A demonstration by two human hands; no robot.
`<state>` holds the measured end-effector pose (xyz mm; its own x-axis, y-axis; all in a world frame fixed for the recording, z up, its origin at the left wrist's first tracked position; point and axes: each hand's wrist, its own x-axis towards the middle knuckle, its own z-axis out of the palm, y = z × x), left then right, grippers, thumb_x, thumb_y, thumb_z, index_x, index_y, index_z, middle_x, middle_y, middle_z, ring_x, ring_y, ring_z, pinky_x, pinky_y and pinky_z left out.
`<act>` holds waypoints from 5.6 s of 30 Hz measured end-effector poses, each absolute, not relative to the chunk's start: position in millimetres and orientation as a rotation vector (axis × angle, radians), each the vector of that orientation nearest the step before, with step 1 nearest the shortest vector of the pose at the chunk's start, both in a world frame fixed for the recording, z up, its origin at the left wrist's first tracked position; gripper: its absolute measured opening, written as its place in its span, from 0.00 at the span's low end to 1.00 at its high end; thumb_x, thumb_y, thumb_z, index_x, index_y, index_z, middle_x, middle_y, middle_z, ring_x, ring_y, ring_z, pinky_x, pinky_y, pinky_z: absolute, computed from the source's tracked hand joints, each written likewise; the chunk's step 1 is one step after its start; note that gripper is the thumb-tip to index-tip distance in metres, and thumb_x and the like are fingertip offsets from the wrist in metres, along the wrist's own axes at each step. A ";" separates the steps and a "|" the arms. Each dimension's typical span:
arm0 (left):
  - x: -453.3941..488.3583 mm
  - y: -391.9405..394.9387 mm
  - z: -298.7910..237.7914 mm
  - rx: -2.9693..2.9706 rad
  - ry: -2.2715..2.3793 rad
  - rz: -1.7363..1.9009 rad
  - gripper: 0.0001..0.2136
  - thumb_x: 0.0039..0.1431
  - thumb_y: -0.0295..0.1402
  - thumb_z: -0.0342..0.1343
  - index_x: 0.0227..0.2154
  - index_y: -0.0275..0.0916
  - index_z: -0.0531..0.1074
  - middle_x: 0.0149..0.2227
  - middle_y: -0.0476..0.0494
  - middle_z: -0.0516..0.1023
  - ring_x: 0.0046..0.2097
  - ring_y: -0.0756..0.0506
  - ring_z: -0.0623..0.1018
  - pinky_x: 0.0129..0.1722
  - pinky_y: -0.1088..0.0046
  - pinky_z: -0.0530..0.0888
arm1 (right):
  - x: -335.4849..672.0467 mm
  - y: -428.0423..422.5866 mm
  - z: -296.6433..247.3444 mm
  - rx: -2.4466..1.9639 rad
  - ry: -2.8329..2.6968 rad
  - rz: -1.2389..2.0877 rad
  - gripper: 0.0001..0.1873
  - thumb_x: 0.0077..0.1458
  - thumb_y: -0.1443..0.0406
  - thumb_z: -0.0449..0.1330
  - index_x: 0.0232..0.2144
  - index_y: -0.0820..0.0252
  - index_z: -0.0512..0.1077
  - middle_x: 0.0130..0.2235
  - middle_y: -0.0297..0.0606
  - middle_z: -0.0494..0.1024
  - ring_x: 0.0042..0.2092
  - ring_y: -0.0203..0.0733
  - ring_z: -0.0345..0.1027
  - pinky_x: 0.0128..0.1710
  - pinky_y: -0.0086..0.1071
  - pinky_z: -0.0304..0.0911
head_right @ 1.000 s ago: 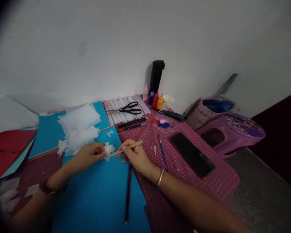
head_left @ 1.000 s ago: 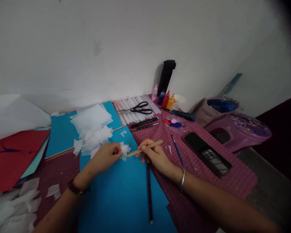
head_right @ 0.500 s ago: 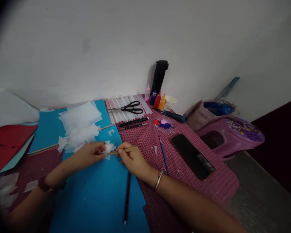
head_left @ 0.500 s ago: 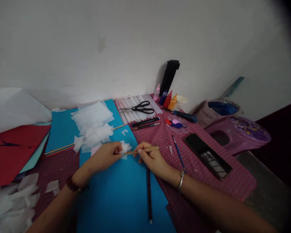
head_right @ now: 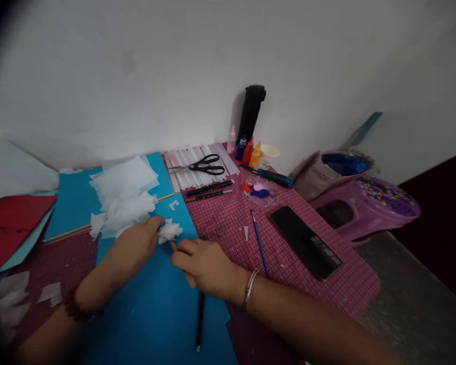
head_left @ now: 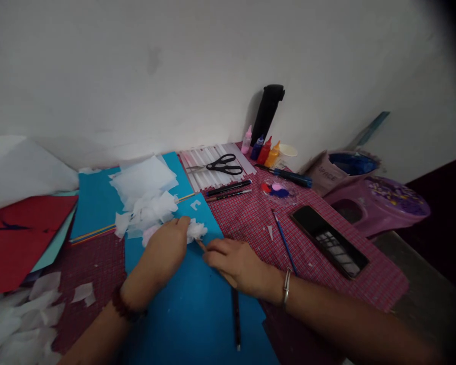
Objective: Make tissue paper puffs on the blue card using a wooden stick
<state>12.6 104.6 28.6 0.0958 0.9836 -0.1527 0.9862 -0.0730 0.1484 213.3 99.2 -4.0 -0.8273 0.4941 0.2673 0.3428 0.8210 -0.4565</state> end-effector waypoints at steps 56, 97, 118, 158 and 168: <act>-43.6 121.3 57.7 1.511 1.258 0.252 0.11 0.49 0.42 0.59 0.25 0.39 0.72 0.20 0.52 0.71 0.23 0.51 0.71 0.23 0.77 0.67 | 215.3 171.3 -1.6 -1.064 -1.356 1.811 0.11 0.59 0.65 0.50 0.26 0.63 0.67 0.20 0.31 0.75 0.15 0.27 0.63 0.10 0.19 0.46; -15.0 135.7 18.7 1.580 1.729 0.555 0.15 0.41 0.45 0.57 0.18 0.38 0.65 0.16 0.55 0.62 0.20 0.53 0.60 0.20 0.77 0.57 | 176.9 175.9 5.4 -1.083 -1.210 1.872 0.10 0.61 0.68 0.51 0.26 0.61 0.62 0.27 0.34 0.80 0.12 0.25 0.57 0.07 0.19 0.41; -19.9 140.5 -6.6 1.670 1.822 0.732 0.14 0.46 0.44 0.57 0.18 0.38 0.66 0.15 0.56 0.59 0.19 0.53 0.59 0.19 0.77 0.55 | 178.3 166.1 -9.1 -1.020 -1.248 1.616 0.07 0.56 0.69 0.50 0.26 0.59 0.62 0.20 0.29 0.75 0.14 0.27 0.60 0.12 0.20 0.48; -134.3 188.4 78.0 1.612 2.171 1.062 0.20 0.51 0.50 0.47 0.28 0.37 0.72 0.28 0.43 0.77 0.33 0.41 0.75 0.31 0.69 0.69 | 179.1 162.3 -9.9 -0.990 -1.235 1.621 0.14 0.51 0.53 0.52 0.27 0.58 0.62 0.20 0.29 0.71 0.16 0.31 0.59 0.16 0.25 0.49; -144.3 180.5 51.1 1.529 2.132 0.882 0.15 0.31 0.44 0.65 0.17 0.38 0.71 0.19 0.48 0.72 0.25 0.45 0.71 0.26 0.71 0.63 | 181.2 160.3 -13.5 -0.996 -1.297 1.573 0.15 0.55 0.53 0.52 0.27 0.58 0.62 0.21 0.30 0.72 0.18 0.31 0.60 0.16 0.25 0.50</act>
